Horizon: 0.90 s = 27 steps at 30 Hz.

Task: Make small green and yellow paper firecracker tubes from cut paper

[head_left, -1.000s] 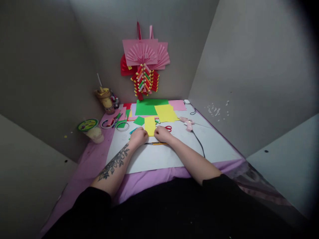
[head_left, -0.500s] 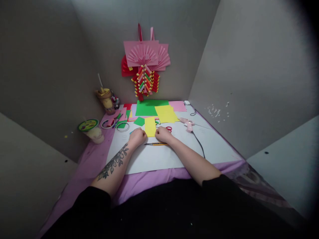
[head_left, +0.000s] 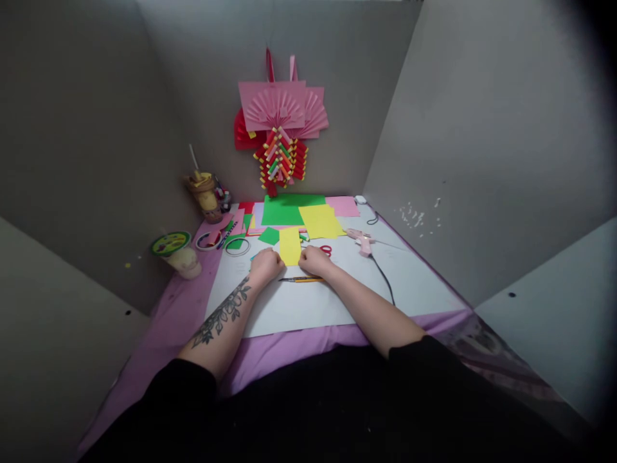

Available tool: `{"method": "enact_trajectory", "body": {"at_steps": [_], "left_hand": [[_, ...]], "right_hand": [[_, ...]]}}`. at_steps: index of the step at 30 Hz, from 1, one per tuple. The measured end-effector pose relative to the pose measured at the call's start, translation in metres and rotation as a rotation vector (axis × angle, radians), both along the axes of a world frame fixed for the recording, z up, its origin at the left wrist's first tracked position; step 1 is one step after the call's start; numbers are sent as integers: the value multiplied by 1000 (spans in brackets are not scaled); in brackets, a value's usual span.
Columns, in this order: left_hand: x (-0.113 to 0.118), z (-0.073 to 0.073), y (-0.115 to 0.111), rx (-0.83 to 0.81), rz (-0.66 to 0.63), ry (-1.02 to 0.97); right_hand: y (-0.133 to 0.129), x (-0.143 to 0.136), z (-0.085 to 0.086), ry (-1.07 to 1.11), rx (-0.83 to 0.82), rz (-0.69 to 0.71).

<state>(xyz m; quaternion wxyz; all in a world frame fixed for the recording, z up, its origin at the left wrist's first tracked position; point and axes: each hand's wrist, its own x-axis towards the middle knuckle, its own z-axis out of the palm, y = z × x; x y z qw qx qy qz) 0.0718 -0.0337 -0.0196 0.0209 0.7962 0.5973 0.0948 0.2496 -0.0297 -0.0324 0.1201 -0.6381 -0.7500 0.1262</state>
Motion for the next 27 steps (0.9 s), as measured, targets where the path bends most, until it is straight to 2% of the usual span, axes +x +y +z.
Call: {"method": "enact_trajectory", "body": {"at_steps": [15, 19, 21, 24, 27], "left_hand": [[2, 2, -2, -9, 7, 7], [-1, 0, -2, 13, -15, -25], [-3, -2, -2, 40, -67, -46], [-5, -5, 0, 52, -164, -53], [-5, -7, 2, 48, -164, -72]], "right_hand": [[2, -2, -6, 34, -10, -58], [5, 3, -12, 120, 34, -67], [7, 6, -15, 171, 39, -32], [9, 8, -20, 230, 71, 116], [10, 7, -24, 267, 108, 262]]}}
